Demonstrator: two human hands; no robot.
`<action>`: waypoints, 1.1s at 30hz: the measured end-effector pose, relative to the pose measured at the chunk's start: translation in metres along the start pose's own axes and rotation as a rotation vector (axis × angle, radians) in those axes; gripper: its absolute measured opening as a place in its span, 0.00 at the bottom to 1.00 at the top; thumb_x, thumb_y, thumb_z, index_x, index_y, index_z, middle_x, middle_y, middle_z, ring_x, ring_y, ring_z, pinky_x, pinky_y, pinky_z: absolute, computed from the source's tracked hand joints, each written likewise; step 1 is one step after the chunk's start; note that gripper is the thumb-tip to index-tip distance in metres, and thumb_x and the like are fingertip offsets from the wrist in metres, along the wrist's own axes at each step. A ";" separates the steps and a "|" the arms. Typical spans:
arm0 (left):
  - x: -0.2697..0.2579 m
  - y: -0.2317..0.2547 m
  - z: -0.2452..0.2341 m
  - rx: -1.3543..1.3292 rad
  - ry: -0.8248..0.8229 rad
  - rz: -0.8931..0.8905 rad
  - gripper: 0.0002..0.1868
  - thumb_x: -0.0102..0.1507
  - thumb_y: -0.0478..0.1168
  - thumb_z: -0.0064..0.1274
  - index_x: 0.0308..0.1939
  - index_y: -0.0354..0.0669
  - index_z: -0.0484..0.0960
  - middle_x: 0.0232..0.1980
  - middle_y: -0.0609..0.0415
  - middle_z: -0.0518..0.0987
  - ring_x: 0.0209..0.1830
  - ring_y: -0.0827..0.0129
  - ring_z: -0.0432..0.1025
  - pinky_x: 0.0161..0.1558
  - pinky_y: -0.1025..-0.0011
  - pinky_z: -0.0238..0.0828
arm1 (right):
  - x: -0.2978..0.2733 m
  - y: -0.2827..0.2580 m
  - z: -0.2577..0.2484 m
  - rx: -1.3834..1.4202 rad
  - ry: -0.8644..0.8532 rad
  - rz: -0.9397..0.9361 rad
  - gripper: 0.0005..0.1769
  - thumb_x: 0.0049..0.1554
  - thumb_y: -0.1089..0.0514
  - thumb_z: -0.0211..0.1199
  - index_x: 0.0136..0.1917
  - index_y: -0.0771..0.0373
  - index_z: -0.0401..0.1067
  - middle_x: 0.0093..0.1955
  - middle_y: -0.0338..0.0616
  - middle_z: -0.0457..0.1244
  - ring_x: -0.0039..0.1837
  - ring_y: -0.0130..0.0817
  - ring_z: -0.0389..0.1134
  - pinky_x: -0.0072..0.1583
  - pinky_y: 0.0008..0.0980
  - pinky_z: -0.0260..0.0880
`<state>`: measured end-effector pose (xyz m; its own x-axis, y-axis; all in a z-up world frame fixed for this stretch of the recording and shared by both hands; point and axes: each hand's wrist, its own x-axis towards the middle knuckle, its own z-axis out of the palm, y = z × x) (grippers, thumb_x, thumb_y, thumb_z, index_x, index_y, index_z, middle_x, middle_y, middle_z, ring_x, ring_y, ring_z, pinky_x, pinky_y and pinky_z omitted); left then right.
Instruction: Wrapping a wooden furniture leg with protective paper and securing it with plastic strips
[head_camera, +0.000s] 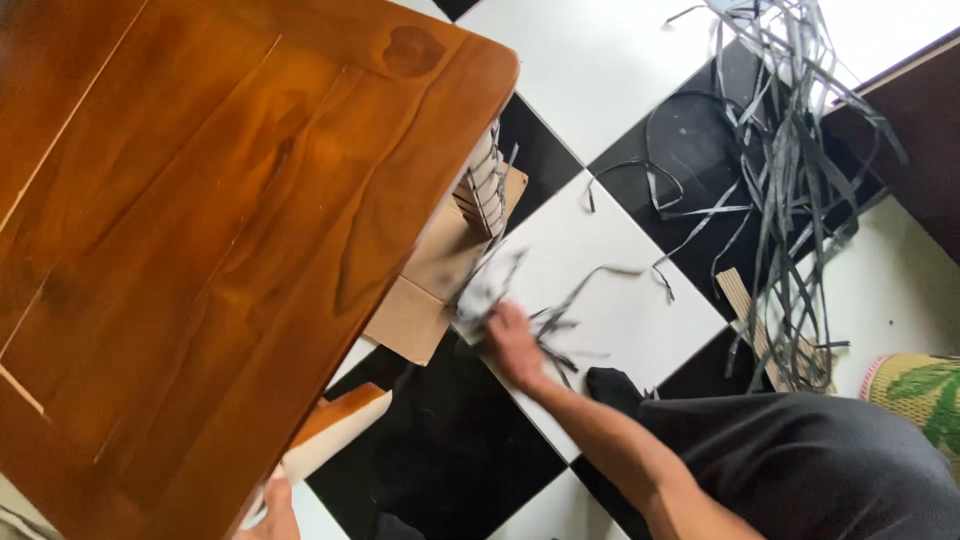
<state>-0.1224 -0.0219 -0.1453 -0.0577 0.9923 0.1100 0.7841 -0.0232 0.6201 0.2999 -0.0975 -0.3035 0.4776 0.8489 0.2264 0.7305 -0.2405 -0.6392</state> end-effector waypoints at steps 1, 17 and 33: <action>0.019 0.046 0.016 0.001 0.005 0.000 0.20 0.65 0.32 0.59 0.53 0.12 0.79 0.53 0.24 0.79 0.49 0.41 0.76 0.52 0.55 0.75 | -0.011 -0.023 -0.003 0.072 -0.055 -0.098 0.19 0.51 0.58 0.64 0.55 0.61 0.67 0.66 0.52 0.58 0.69 0.56 0.58 0.69 0.52 0.59; 0.030 0.145 -0.001 0.225 -0.062 -0.390 0.41 0.64 0.46 0.60 0.67 0.14 0.60 0.60 0.22 0.67 0.54 0.35 0.70 0.55 0.45 0.71 | 0.152 0.163 -0.089 -0.137 -0.371 0.821 0.38 0.62 0.37 0.52 0.81 0.48 0.52 0.85 0.55 0.34 0.84 0.60 0.32 0.75 0.73 0.42; 0.026 0.176 -0.018 0.008 -0.060 -0.054 0.30 0.62 0.44 0.61 0.55 0.16 0.74 0.50 0.28 0.79 0.42 0.43 0.77 0.45 0.57 0.76 | 0.000 0.030 -0.010 -0.239 -0.158 0.259 0.10 0.57 0.58 0.57 0.50 0.65 0.68 0.55 0.51 0.63 0.56 0.48 0.62 0.59 0.44 0.63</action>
<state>0.0027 -0.0020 -0.0198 -0.0629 0.9976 0.0300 0.7856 0.0310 0.6179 0.3264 -0.1091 -0.3153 0.5935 0.8034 -0.0478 0.6980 -0.5434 -0.4664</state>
